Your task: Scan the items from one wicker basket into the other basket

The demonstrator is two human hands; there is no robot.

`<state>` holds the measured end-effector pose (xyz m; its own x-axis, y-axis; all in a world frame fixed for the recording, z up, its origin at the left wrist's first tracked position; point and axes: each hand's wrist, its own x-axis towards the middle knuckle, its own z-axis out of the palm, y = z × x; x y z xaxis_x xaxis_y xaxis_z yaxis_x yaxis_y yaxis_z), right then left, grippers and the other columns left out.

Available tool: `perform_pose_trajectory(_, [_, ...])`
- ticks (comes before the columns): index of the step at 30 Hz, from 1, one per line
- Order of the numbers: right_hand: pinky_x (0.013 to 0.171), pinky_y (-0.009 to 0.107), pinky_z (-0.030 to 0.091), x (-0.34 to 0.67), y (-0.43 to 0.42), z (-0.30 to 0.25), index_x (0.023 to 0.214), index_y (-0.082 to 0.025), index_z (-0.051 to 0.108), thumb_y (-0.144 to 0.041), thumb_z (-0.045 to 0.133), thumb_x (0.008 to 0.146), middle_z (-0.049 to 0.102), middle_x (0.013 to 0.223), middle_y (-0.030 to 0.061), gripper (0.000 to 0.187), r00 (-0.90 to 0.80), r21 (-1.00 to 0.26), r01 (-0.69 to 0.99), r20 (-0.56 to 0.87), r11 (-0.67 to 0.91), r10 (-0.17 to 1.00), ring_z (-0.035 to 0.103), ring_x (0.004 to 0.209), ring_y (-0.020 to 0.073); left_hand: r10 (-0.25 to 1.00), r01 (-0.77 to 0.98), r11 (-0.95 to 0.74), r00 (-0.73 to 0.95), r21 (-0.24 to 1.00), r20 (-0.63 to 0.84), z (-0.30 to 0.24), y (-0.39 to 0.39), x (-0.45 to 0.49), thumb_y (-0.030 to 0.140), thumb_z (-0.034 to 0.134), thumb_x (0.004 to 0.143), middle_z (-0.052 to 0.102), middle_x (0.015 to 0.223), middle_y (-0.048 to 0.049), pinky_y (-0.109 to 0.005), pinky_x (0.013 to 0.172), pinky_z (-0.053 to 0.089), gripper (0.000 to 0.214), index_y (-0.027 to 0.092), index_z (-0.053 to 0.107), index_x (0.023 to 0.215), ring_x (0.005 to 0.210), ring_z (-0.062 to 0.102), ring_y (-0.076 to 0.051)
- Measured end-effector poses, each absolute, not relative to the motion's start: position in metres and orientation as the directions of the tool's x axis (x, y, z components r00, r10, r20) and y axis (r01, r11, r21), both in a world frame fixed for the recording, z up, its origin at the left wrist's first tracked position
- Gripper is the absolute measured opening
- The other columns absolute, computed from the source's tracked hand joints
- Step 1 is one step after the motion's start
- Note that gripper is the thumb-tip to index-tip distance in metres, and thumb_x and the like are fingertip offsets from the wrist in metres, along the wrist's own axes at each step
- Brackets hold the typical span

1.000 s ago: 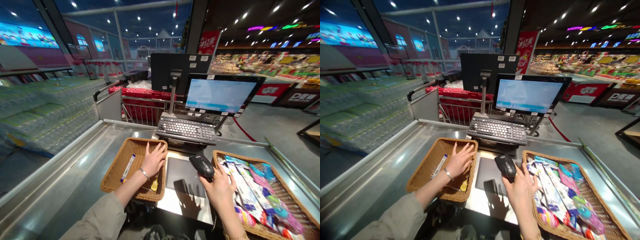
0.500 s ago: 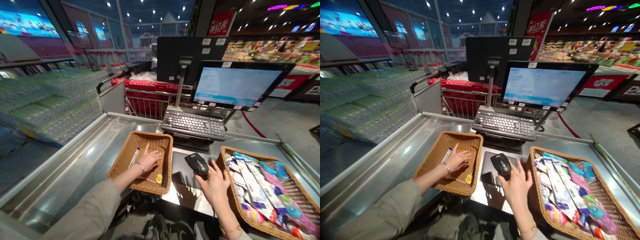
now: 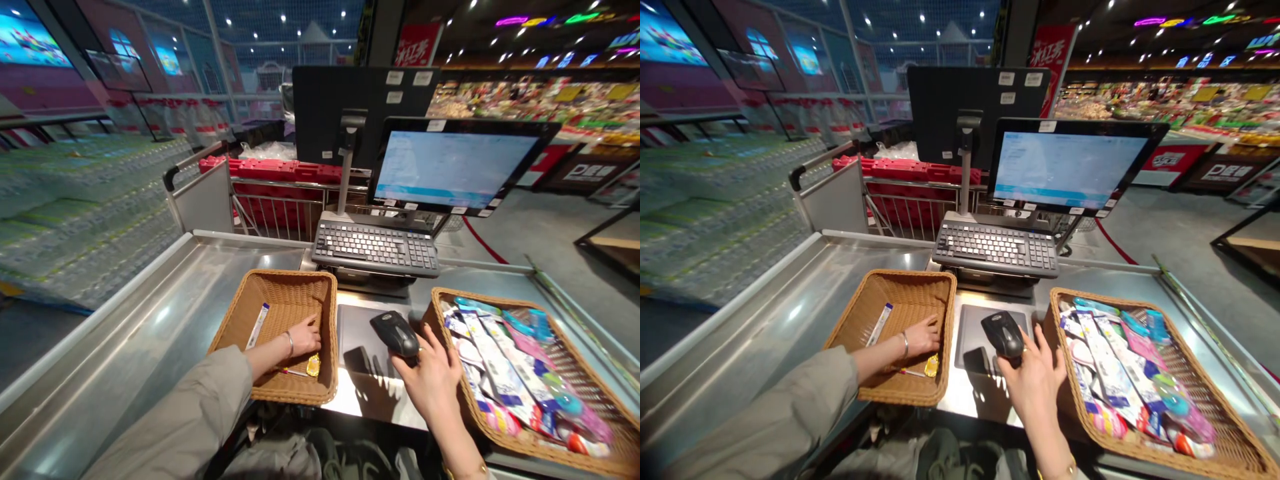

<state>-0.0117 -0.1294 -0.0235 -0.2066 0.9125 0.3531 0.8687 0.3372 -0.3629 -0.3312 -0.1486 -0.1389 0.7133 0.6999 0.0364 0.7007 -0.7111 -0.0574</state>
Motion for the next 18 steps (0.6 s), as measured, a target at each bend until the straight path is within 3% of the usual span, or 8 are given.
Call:
perform_pose_trajectory(9, [0.107,0.056,0.021,-0.007,-0.128,-0.028,0.085,-0.022,0.07,-0.04,0.054,0.071,0.069,0.113,0.0071,0.028,-0.176,-0.367,0.868,0.401,0.334,0.899,0.048,0.125,0.0316,0.705,0.706,-0.702,0.707,-0.093,0.049,-0.155,-0.144,-0.337,0.028,0.062,0.085,0.062,0.086,-0.0021,-0.045,0.104,0.028,0.006,0.024,0.066,0.084,0.087,0.051,-0.018])
perform_pose_trajectory(18, [0.109,0.055,0.02,-0.005,-0.129,-0.03,0.085,-0.022,0.069,-0.04,0.054,0.07,0.069,0.113,0.0061,0.027,-0.151,-0.395,0.866,0.378,0.307,0.913,0.047,0.126,0.0306,0.728,0.728,-0.681,0.685,-0.083,0.028,-0.161,-0.145,-0.347,0.03,0.061,0.086,0.061,0.088,-0.0027,-0.041,0.104,0.029,0.008,0.025,0.066,0.081,0.089,0.05,-0.018])
